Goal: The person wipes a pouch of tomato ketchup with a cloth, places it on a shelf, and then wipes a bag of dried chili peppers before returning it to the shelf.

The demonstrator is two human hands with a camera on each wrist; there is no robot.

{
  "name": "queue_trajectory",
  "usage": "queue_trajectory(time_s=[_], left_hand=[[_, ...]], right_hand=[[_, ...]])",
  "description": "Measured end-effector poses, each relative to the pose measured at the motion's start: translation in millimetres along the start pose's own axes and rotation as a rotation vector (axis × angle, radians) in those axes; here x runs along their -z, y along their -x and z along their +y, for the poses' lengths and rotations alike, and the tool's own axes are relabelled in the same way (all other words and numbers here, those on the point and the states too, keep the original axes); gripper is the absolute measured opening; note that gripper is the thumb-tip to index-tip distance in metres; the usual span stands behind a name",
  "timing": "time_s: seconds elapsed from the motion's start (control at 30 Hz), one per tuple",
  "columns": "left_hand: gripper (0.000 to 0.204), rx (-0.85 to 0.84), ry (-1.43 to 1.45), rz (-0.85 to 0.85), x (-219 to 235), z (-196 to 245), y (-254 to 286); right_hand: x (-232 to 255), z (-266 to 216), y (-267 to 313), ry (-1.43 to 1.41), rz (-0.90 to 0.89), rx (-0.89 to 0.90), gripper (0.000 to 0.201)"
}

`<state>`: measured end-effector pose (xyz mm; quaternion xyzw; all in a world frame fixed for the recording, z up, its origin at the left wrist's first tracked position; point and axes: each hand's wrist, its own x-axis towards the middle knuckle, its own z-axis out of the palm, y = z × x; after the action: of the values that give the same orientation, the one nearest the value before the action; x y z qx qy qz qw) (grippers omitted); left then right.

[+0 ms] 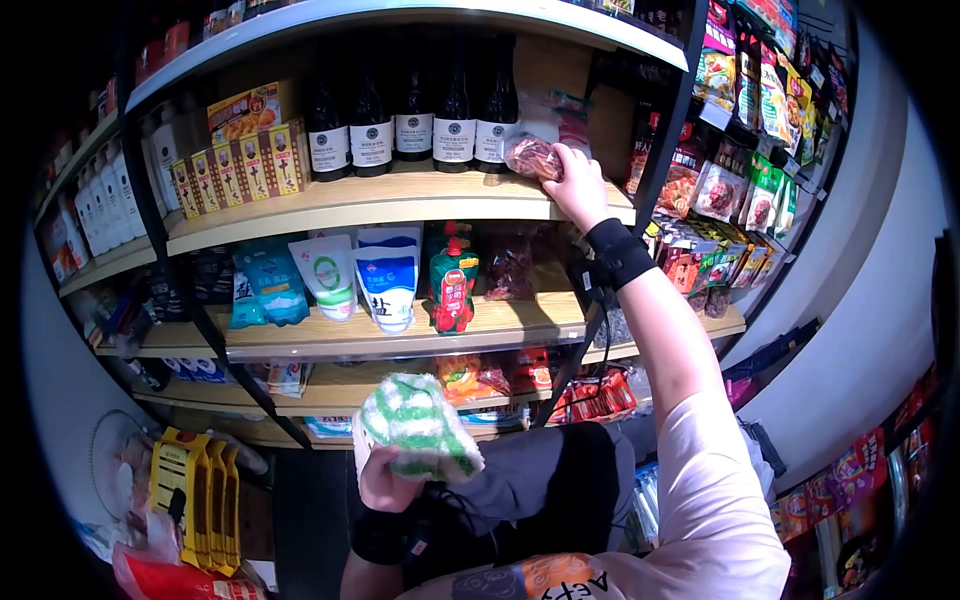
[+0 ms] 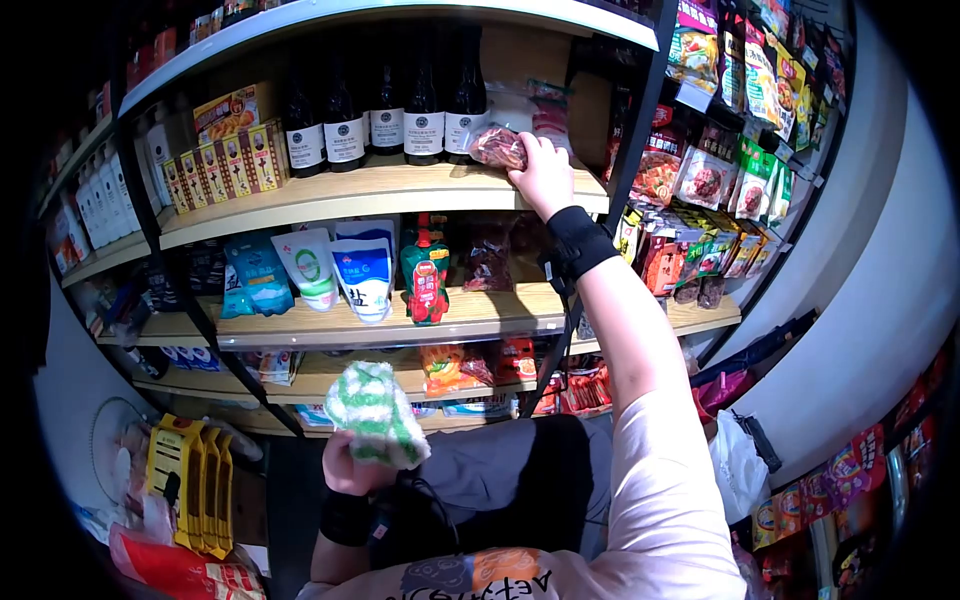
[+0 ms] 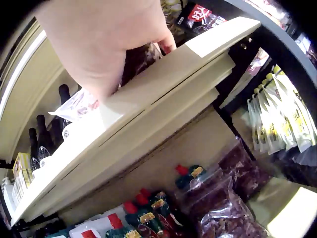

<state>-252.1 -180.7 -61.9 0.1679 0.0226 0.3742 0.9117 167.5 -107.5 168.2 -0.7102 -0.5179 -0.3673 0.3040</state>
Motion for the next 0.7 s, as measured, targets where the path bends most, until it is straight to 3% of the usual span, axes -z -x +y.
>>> queue_trajectory(time_s=[0.1,0.2,0.23,0.27,0.3,0.37,0.47,0.5,0.53,0.6,0.7], left_hand=[[0.072,0.016,-0.088,-0.001,-9,5,5],[0.072,0.015,-0.087,-0.023,-10,12,11],[0.073,-0.034,-0.151,-0.023,-15,14,14],[0.073,-0.087,-0.213,-0.020,-18,14,16],[0.073,-0.092,-0.213,-0.012,-19,13,15],[0.069,-0.163,-0.363,-0.041,-23,10,11],[0.068,-0.216,-0.474,0.032,-27,9,12],[0.066,-0.215,-0.432,0.004,-21,7,12],[0.066,-0.199,-0.443,0.012,-17,4,11],[0.063,-0.263,-0.505,0.040,-13,-2,12],[0.060,-0.318,-0.728,0.035,-1,-14,7]], right_hand=[[10,8,7,-0.114,0.161,0.068,0.052],[64,-21,36,-0.379,0.332,0.062,0.042],[67,-14,50,-0.632,0.326,0.017,0.041],[99,-38,79,-0.736,0.325,-0.073,0.045],[98,-25,108,-0.936,0.257,-0.203,0.051],[119,-51,176,-1.195,0.373,-0.394,0.053],[125,-80,276,-1.613,0.226,-0.774,0.059],[113,-79,309,-1.683,0.076,-0.902,0.060],[98,-82,342,-1.737,0.025,-0.896,0.060],[100,-101,379,-2.141,-0.208,-1.214,0.055],[100,-115,407,-2.146,-0.302,-1.369,0.048]])
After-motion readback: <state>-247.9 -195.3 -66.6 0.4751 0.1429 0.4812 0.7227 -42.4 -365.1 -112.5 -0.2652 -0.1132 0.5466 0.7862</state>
